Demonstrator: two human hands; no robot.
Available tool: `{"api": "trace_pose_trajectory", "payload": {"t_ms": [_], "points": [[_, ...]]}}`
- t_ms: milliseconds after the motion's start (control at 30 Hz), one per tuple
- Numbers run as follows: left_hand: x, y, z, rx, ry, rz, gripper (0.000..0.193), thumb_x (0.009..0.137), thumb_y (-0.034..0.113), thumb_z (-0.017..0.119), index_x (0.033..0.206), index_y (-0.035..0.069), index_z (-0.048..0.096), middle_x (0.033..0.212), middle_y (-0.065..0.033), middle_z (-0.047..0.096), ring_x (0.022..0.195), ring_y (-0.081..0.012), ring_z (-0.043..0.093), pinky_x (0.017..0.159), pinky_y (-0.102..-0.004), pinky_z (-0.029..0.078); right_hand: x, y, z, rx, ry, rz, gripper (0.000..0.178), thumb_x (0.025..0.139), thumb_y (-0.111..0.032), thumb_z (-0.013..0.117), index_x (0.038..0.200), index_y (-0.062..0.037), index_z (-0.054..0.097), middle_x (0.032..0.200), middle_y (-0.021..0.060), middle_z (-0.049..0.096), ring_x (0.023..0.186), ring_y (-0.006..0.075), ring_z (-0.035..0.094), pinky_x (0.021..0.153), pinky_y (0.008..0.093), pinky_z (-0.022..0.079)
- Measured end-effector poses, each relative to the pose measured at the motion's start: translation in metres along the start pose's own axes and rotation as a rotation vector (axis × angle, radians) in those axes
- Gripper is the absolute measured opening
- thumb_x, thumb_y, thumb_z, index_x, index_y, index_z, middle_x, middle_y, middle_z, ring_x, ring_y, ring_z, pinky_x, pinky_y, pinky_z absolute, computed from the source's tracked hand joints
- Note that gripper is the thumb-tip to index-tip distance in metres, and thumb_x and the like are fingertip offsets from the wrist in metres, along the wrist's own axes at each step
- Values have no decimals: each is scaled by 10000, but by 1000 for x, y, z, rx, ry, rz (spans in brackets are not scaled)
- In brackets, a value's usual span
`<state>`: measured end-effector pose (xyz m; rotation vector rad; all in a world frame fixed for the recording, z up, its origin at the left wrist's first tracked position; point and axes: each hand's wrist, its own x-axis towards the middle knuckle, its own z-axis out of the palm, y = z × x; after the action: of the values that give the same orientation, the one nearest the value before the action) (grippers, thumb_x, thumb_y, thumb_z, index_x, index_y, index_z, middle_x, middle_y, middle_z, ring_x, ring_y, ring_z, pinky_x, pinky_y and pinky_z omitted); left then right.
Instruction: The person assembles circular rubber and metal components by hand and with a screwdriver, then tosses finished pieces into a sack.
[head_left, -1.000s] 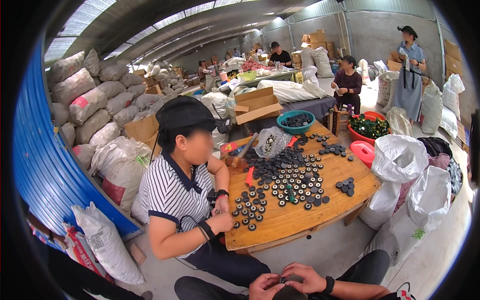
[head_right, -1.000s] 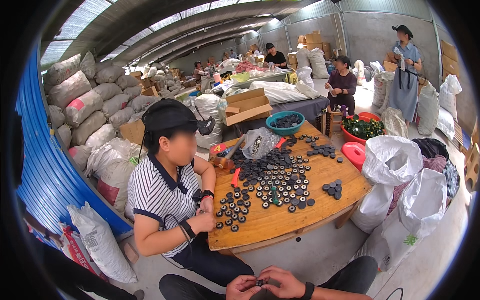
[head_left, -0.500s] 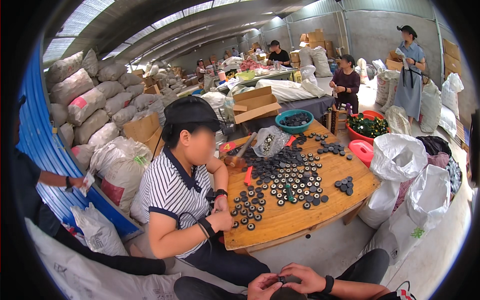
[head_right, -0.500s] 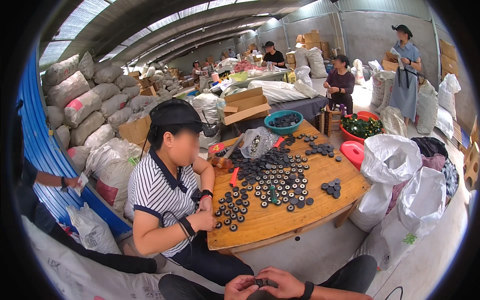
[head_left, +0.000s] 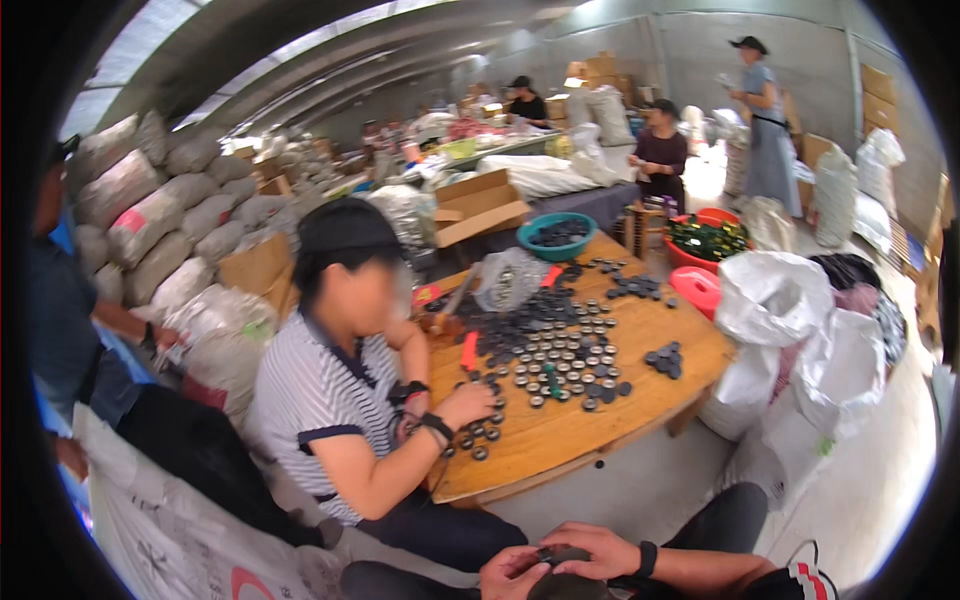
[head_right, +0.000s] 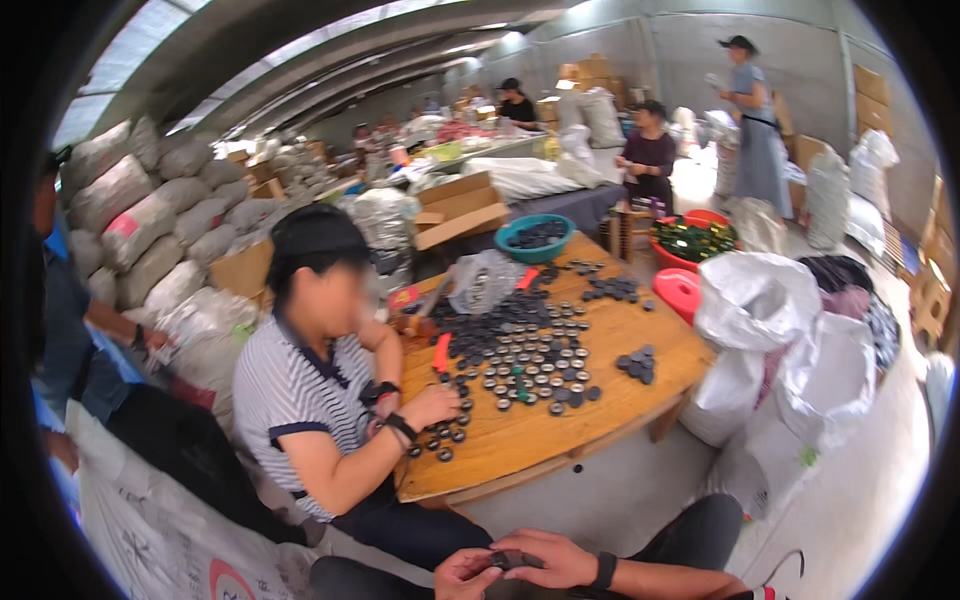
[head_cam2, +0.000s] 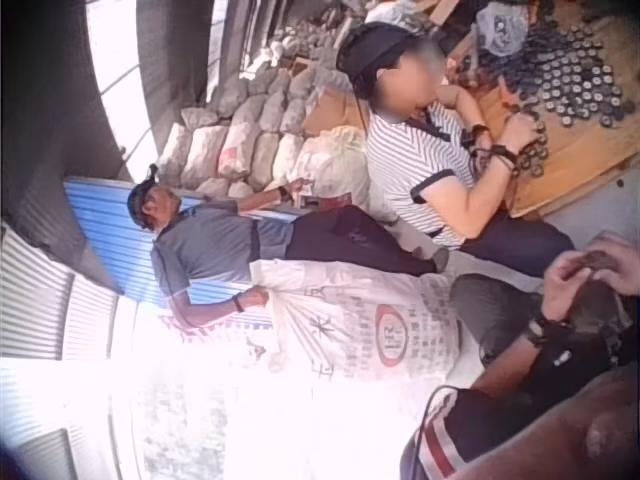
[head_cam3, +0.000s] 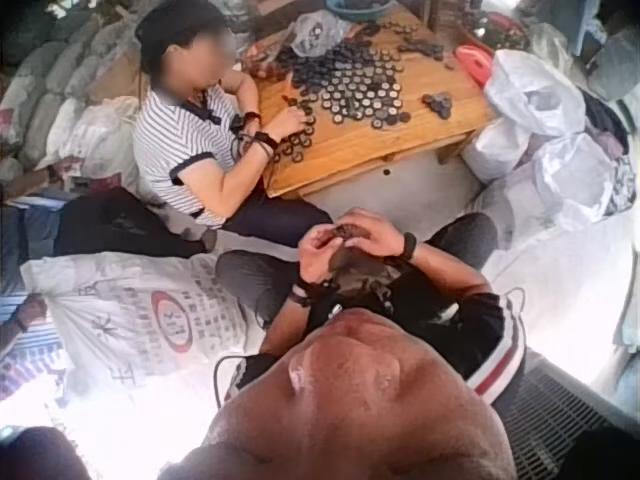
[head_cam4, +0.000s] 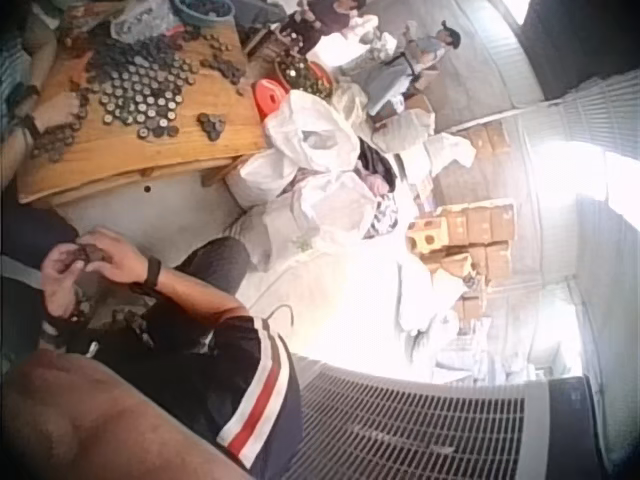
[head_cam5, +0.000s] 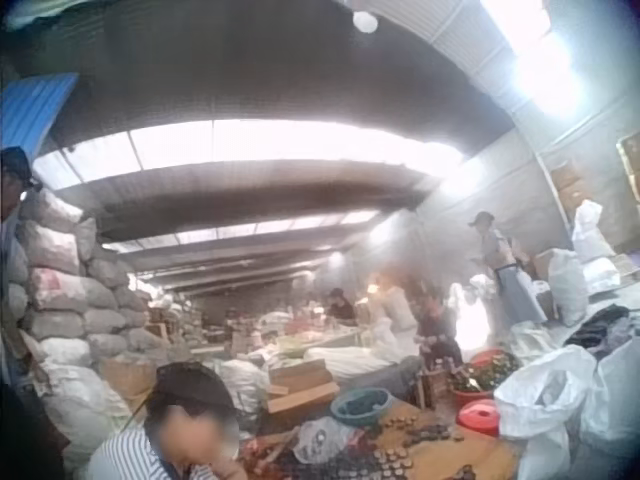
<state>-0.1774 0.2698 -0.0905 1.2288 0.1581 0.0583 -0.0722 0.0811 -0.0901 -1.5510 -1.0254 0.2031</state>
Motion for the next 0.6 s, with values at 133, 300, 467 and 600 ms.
{"api": "trace_pose_trajectory", "payload": {"t_ms": [133,300,467,600], "points": [[-9,6,-2,-27,59,-10,282,937,-80,669,1211,-20,635,1082,-71,719,984,-148,673,917,-287,530,-4,31,4,-156,-29,-4,236,1016,-278,641,974,-51,693,928,121,659,835,354,654,734,405,526],[-6,6,3,64,77,-40,298,930,-72,687,1219,-24,635,1081,-73,716,979,-148,667,912,-284,527,-6,22,-1,-97,12,38,216,1018,-234,623,921,-48,675,844,127,634,745,393,616,675,429,500],[-11,1,2,24,65,3,305,932,-72,688,1228,-21,635,1081,-71,712,983,-143,664,917,-279,523,-5,2,1,-123,57,-44,161,857,1,563,940,-70,681,834,91,655,758,340,656,672,419,515],[-9,-1,1,56,43,-14,331,932,-117,660,1250,-33,624,1094,-71,708,1001,-142,664,920,-279,532,-17,31,-1,-124,-29,-32,395,798,36,545,1124,-119,704,861,88,670,774,330,674,684,432,540]]}}
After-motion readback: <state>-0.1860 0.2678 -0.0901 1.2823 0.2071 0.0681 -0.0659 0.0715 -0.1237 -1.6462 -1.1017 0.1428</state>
